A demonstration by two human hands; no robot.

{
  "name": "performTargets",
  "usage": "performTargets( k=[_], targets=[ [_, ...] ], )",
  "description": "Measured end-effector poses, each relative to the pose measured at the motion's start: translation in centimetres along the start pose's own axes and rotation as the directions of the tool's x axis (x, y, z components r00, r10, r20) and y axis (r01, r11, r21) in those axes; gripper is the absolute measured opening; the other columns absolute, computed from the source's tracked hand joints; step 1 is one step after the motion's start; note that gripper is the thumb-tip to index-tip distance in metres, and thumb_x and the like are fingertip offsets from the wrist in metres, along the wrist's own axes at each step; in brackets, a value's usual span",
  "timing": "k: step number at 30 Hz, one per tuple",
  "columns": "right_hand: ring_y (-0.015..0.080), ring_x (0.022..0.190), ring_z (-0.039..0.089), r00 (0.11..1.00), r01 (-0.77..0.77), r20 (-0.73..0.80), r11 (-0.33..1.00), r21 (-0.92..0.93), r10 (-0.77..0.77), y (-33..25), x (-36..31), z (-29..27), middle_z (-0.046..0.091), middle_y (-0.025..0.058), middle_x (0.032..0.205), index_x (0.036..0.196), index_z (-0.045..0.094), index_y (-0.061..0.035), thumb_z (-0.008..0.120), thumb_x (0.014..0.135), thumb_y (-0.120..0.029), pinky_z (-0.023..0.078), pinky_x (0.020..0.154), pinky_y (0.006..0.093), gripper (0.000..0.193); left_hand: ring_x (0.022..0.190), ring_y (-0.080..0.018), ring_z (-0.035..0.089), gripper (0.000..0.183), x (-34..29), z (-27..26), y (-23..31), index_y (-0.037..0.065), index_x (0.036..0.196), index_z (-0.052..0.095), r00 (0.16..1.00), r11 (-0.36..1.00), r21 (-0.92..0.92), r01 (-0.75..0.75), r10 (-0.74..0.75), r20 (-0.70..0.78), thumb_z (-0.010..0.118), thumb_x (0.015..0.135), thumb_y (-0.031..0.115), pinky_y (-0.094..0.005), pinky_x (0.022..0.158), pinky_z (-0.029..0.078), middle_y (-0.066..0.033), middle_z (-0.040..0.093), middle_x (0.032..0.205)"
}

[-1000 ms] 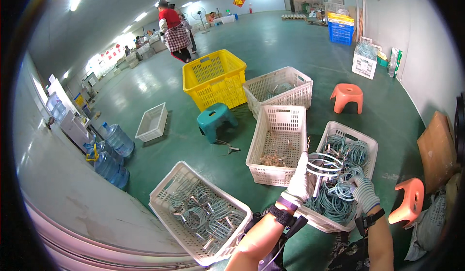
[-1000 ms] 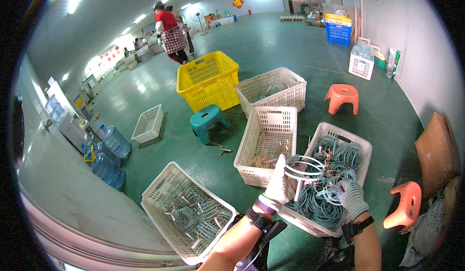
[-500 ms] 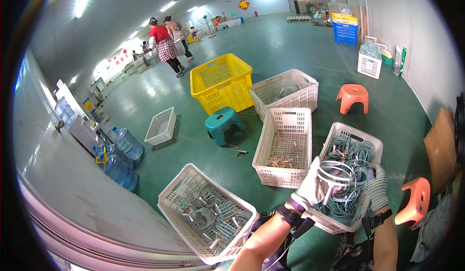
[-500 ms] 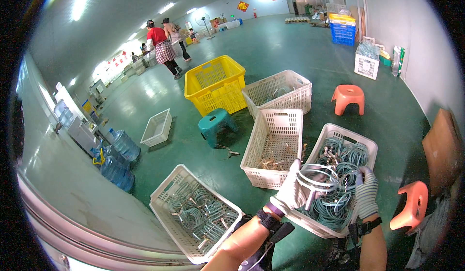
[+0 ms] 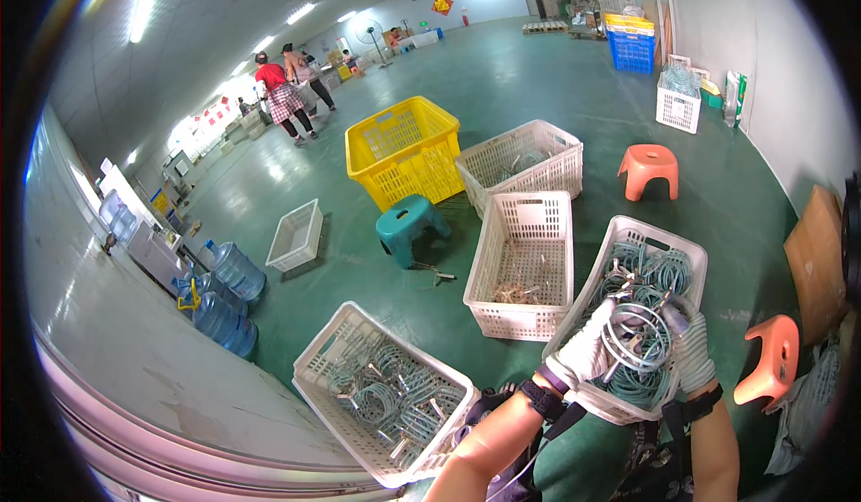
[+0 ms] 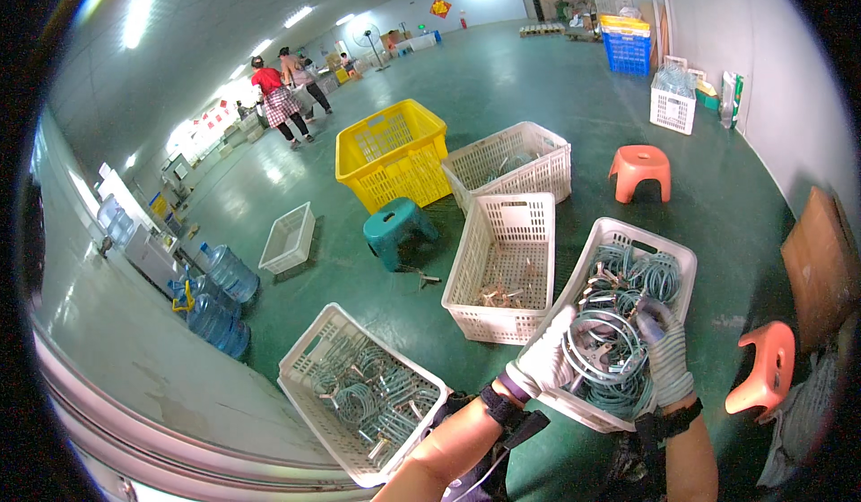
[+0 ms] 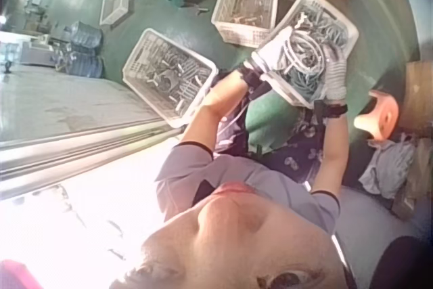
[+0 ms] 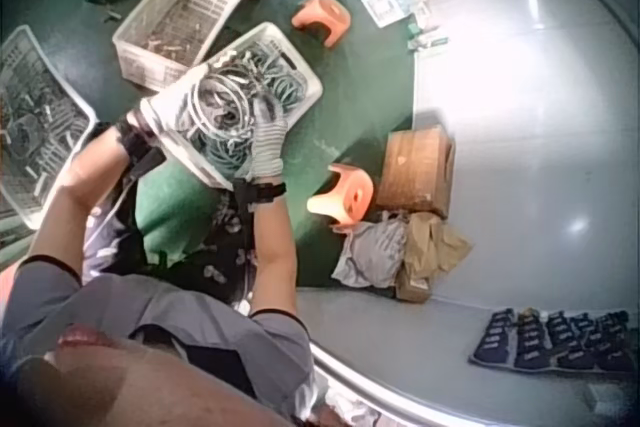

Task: The person sits on the floor and sorts through a large pile of green coiled cables in a white plastic basket. They pick up individual coils, untangle them, and place them into a separate basket. Other workers are visible in the background performing similar tasks.

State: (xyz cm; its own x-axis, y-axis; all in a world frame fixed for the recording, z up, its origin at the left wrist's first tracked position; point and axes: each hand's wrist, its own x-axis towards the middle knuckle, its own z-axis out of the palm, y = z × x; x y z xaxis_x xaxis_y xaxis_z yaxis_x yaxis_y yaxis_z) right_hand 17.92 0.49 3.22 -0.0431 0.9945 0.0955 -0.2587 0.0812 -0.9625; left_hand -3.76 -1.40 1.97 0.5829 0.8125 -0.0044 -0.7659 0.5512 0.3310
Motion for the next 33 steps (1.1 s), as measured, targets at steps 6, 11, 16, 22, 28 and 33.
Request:
performTargets(
  k=[6, 11, 16, 22, 28, 33],
  targets=[
    [0.0161, 0.088, 0.066, 0.986, -0.167, -0.053, 0.973, -0.158, 0.160, 1.0, 0.9, -1.5, 0.067, 0.0071, 0.099, 0.119, 0.063, -0.0005, 0.065, 0.088, -0.008, 0.056, 0.074, 0.0271, 0.031, 0.095, -0.0296, 0.067, 0.065, -0.2, 0.9, -0.4, 0.003, 0.135, 0.051, 0.998, 0.991, 0.123, -0.060, 0.063, -0.018, 0.056, 0.096, 0.054, -0.0436, 0.077, 0.059, -0.0141, 0.063, 0.123],
    [0.0059, 0.049, 0.048, 0.950, -0.136, -0.298, 0.980, -0.144, 0.088, 1.4, 2.2, -4.3, 0.062, 0.0004, 0.075, 0.118, 0.063, -0.0059, 0.064, 0.094, -0.028, 0.038, 0.043, 0.0208, 0.032, 0.104, -0.0288, 0.063, 0.078, -0.7, 1.6, 1.2, 0.006, 0.141, 0.047, 0.988, 0.972, 0.197, -0.127, 0.142, -0.063, 0.055, 0.091, 0.066, -0.0437, 0.084, 0.056, -0.0137, 0.058, 0.133],
    [0.0032, 0.056, 0.048, 0.938, -0.021, -0.340, 0.970, -0.242, -0.064, -0.3, 1.6, -4.5, 0.058, -0.0052, 0.075, 0.117, 0.065, -0.0109, 0.066, 0.093, -0.035, 0.036, 0.046, 0.0192, 0.034, 0.122, -0.0309, 0.056, 0.078, -0.1, 0.2, 2.0, 0.002, 0.135, 0.050, 0.949, 0.937, 0.212, -0.277, 0.302, -0.094, 0.048, 0.093, 0.068, -0.0485, 0.098, 0.050, -0.0169, 0.058, 0.132],
    [0.0071, 0.072, 0.056, 0.918, 0.320, -0.080, 0.845, -0.428, -0.388, -2.4, 0.1, -2.6, 0.062, -0.0015, 0.084, 0.118, 0.067, -0.0035, 0.059, 0.095, -0.012, 0.049, 0.064, 0.0245, 0.026, 0.122, -0.0296, 0.056, 0.077, 0.1, 0.0, 2.2, 0.004, 0.132, 0.054, 0.910, 0.898, 0.341, -0.277, 0.360, -0.207, 0.037, 0.096, 0.070, -0.0523, 0.097, 0.050, -0.0154, 0.061, 0.128],
    [0.0052, 0.070, 0.055, 0.939, 0.307, -0.053, 0.897, -0.318, -0.340, -4.9, -1.2, -1.1, 0.066, -0.0003, 0.086, 0.122, 0.067, -0.0031, 0.060, 0.096, -0.009, 0.049, 0.064, 0.0228, 0.027, 0.111, -0.0204, 0.057, 0.060, 0.7, 0.0, 0.4, 0.006, 0.141, 0.048, 0.915, 0.705, 0.686, -0.177, 0.375, -0.150, 0.055, 0.099, 0.048, -0.0360, 0.096, 0.048, -0.0100, 0.059, 0.130],
    [0.0212, 0.089, 0.069, 0.959, 0.242, 0.042, 0.735, -0.633, -0.280, -4.5, -0.3, -2.2, 0.073, 0.0143, 0.098, 0.116, 0.069, -0.0017, 0.060, 0.093, -0.007, 0.053, 0.083, 0.0325, 0.025, 0.095, -0.0069, 0.054, 0.057, 1.0, 1.2, -0.9, 0.005, 0.143, 0.047, 0.949, 0.517, 0.844, -0.139, 0.313, -0.035, 0.070, 0.094, 0.023, -0.0237, 0.085, 0.047, 0.0000, 0.061, 0.117]
  ],
)
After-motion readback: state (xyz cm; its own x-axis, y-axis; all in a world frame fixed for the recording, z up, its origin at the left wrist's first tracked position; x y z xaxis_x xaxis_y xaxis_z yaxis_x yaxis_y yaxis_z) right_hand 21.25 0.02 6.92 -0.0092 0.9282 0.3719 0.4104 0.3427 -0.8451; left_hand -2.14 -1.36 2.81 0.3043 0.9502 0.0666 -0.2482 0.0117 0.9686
